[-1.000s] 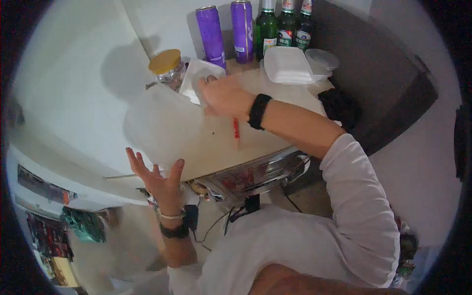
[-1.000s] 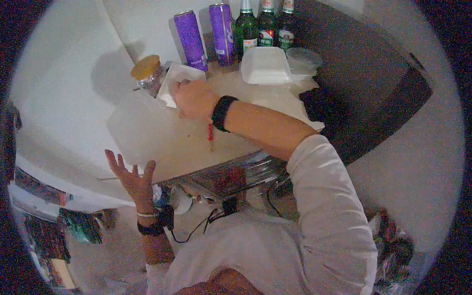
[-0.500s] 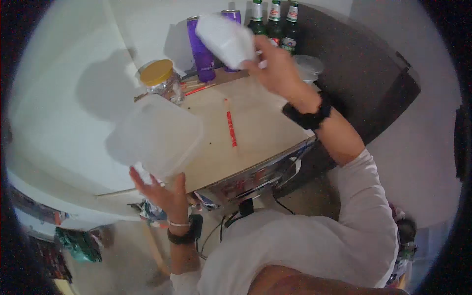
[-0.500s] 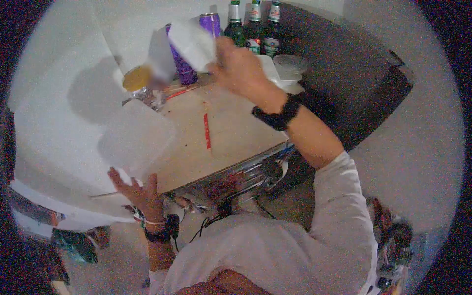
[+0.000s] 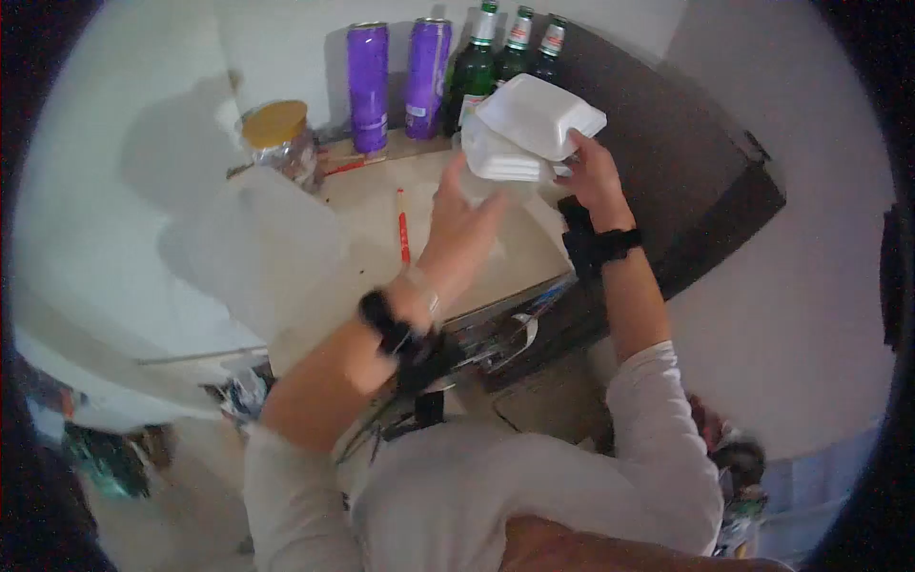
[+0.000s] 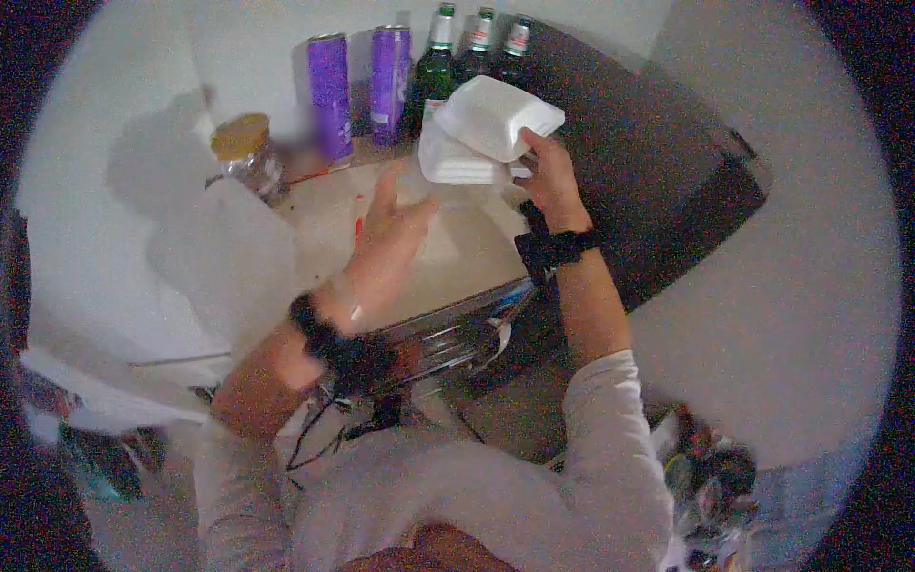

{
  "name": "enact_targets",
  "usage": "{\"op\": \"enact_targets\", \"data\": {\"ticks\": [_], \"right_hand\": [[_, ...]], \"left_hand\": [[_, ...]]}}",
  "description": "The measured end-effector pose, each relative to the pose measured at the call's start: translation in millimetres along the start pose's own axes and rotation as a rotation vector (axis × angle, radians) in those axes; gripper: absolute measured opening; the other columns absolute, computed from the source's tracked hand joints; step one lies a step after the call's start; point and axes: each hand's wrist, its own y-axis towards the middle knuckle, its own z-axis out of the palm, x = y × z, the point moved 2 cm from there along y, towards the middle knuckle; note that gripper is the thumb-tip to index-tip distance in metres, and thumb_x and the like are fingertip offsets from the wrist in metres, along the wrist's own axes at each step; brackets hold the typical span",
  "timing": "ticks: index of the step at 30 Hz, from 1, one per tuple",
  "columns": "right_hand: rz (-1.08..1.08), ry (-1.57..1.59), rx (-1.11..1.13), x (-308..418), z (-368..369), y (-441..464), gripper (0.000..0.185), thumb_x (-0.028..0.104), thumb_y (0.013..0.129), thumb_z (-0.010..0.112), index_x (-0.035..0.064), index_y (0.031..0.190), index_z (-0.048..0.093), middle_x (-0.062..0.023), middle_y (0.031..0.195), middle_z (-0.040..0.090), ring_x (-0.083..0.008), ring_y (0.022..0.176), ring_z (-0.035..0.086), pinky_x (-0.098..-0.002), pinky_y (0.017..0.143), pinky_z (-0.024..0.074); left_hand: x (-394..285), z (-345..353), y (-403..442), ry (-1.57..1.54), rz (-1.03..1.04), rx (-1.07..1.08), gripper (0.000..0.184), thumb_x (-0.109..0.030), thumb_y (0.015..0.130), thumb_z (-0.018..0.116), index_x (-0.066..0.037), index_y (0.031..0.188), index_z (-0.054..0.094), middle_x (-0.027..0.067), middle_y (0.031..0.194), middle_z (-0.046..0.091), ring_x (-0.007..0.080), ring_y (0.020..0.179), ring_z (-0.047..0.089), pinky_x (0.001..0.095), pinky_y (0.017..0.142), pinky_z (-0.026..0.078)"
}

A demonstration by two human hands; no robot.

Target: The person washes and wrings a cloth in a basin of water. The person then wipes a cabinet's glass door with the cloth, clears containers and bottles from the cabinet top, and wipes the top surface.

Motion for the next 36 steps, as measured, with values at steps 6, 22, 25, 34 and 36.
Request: {"op": "enact_targets", "data": {"ticks": [6,22,25,34,36], "right_hand": [[-0.043,0.132,0.109,-16,15,-17,0.043,0.024,0.085,0.048,0.0069,0.123,0.037,-0.0095,0.118,0.046,-0.0272,0.111,0.043,-0.0512,0.087,0.036],[-0.432,0.068,0.412,-23,57,-141,0.05,0.017,0.081,0.054,-0.0064,0.121,0.037,-0.0186,0.12,0.045,-0.0285,0.111,0.045,-0.0417,0.096,0.0336],[-0.576,-0.055,0.585,-38,93,-158,0.054,0.022,0.081,0.056,-0.0074,0.122,0.037,-0.0203,0.127,0.039,-0.0312,0.117,0.04,-0.0436,0.098,0.031],[-0.552,-0.232,0.881,-40,112,-160,0.057,0.035,0.077,0.059,0.0036,0.122,0.044,-0.0197,0.137,0.027,-0.0327,0.123,0.034,-0.0443,0.092,0.0376],[-0.431,-0.285,0.792,-41,101,-151,0.057,0.036,0.075,0.06,0.0039,0.12,0.046,-0.0185,0.136,0.029,-0.0309,0.121,0.036,-0.042,0.092,0.0374]], "left_hand": [[15,17,63,-0.176,-0.096,-0.155,0.071,-0.035,0.073,0.064,0.002,0.126,0.033,0.0195,0.116,0.047,0.0254,0.108,0.046,0.0358,0.087,0.038],[-53,-59,-87,0.311,0.757,-0.562,0.031,-0.015,0.075,0.066,-0.003,0.1,0.054,0.0055,0.091,0.058,0.0187,0.085,0.055,0.0306,0.072,0.046],[-68,-100,-161,0.155,0.853,-0.72,0.023,-0.011,0.076,0.063,-0.002,0.095,0.053,0.0059,0.087,0.056,0.0174,0.078,0.054,0.0287,0.068,0.045],[73,-277,-443,-0.192,0.01,-1.37,0.035,-0.023,0.086,0.052,-0.006,0.116,0.045,0.0085,0.11,0.052,0.0209,0.099,0.053,0.0373,0.08,0.046],[134,-306,-507,-0.496,-0.226,-1.423,0.05,-0.028,0.084,0.054,-0.005,0.125,0.037,0.0108,0.122,0.046,0.0257,0.11,0.046,0.0401,0.087,0.042]]}}
